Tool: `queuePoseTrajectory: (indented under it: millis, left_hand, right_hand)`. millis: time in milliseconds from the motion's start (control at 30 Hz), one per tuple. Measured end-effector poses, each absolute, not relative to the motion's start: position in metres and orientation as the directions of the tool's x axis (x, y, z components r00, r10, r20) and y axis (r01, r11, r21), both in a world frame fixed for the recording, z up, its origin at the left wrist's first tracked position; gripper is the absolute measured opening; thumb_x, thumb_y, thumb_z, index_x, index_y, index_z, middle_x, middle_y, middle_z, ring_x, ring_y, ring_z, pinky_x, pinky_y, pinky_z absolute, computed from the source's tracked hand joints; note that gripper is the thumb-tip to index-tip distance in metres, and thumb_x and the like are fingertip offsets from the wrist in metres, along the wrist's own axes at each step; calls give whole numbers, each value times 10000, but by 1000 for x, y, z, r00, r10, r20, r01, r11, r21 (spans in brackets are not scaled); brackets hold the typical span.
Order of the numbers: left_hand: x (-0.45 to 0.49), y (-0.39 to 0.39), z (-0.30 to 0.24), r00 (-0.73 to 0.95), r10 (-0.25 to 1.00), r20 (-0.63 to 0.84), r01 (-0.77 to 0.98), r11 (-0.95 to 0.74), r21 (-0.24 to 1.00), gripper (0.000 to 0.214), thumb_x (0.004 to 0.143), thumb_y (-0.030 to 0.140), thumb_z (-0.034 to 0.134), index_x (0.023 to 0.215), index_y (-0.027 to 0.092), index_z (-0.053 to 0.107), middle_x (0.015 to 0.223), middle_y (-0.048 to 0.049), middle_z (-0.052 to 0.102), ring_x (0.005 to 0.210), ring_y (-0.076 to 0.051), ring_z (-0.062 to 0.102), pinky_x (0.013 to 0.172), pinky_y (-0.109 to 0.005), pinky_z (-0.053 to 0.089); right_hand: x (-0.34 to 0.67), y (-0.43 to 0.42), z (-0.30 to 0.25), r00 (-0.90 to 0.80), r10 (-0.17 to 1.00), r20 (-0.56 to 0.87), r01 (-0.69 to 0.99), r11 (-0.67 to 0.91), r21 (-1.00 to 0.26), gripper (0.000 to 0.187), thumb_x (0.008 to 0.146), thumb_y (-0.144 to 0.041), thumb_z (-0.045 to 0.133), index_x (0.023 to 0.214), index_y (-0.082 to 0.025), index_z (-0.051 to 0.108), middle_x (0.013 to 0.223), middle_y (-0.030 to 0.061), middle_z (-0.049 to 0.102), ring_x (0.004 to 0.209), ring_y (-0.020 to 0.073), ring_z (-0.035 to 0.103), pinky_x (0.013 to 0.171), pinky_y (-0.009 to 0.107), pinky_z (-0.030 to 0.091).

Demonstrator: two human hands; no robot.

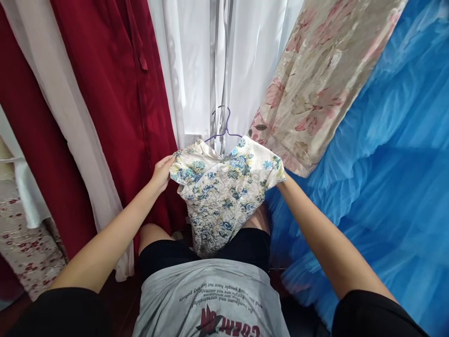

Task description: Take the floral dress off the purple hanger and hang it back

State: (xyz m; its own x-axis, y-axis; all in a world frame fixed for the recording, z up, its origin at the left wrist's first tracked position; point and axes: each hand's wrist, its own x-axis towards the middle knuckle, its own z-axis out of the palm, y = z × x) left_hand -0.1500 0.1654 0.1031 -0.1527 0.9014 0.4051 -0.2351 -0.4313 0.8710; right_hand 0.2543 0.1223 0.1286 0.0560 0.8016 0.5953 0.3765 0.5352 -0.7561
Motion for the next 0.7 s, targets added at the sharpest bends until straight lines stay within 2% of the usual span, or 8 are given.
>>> queuePoseTrajectory:
  millis: [67, 133, 233, 333, 433, 533, 600, 700]
  left_hand:
    - [-152, 157, 109, -153, 894, 420, -230, -446, 865, 444, 662, 461, 850, 937, 144, 706, 888, -52, 721, 800, -184, 658, 752, -290, 516]
    - [-152, 152, 119, -198, 877, 438, -230, -476, 849, 424, 672, 438, 844, 935, 134, 709, 894, -59, 719, 809, -188, 661, 769, -298, 524]
    - [-152, 148, 142, -261, 816, 515, -230, -571, 788, 416, 739, 424, 789, 1027, 139, 698, 1019, -82, 719, 941, -218, 674, 876, -333, 535]
    - [-151, 139, 173, -146, 732, 665, -150, -681, 716, 543, 836, 473, 680, 1300, 203, 598, 1259, -108, 658, 1159, -286, 624, 979, -424, 521]
    - [-146, 123, 200, 52, 569, 821, 184, -813, 552, 783, 822, 476, 706, 1509, 281, 382, 1525, -128, 454, 1391, -367, 434, 1079, -538, 433]
    - [-132, 109, 208, 268, 395, 879, 549, -812, 198, 945, 753, 460, 792, 1550, 282, 316, 1652, -136, 244, 1507, -425, 191, 1186, -633, 207]
    - [-118, 105, 201, 365, 344, 865, 637, -770, 38, 944, 752, 464, 797, 1548, 267, 329, 1645, -145, 264, 1506, -434, 188, 1204, -652, 96]
    - [-97, 106, 178, 315, 294, 902, 622, -782, 38, 815, 841, 446, 730, 1536, 248, 352, 1554, -156, 413, 1432, -377, 365, 1207, -591, 197]
  right_hand:
    - [267, 112, 132, 40, 860, 509, 260, 483, -836, 721, 994, -687, 319, 936, -106, 742, 858, 160, 748, 883, 291, 713, 772, 416, 557]
    - [275, 100, 138, 1, 921, 389, 109, 387, -916, 601, 880, -704, 553, 936, -136, 744, 813, 126, 754, 828, 306, 723, 721, 417, 563]
    - [272, 88, 152, 19, 940, 340, -76, 341, -937, 393, 751, -512, 779, 906, -155, 726, 748, 74, 740, 713, 276, 717, 657, 376, 566]
    - [261, 84, 172, 207, 910, 358, -273, 405, -873, 231, 777, -373, 755, 838, -160, 687, 672, 27, 693, 646, 227, 685, 638, 345, 573]
    - [252, 66, 182, 390, 856, 340, -390, 488, -781, 158, 828, -313, 698, 828, -157, 671, 676, 9, 663, 633, 195, 659, 641, 321, 567]
    - [240, 20, 175, 508, 736, 448, -321, 644, -694, 133, 841, -283, 691, 871, -153, 696, 759, 6, 667, 653, 158, 626, 635, 269, 526]
    - [227, -23, 164, 464, 667, 583, -183, 716, -673, 151, 853, -303, 695, 897, -160, 717, 756, 0, 646, 631, 141, 581, 572, 239, 472]
    - [200, -84, 153, 22, 668, 743, 68, 741, -668, 197, 878, -410, 704, 865, -213, 700, 706, -14, 577, 597, 135, 524, 513, 225, 421]
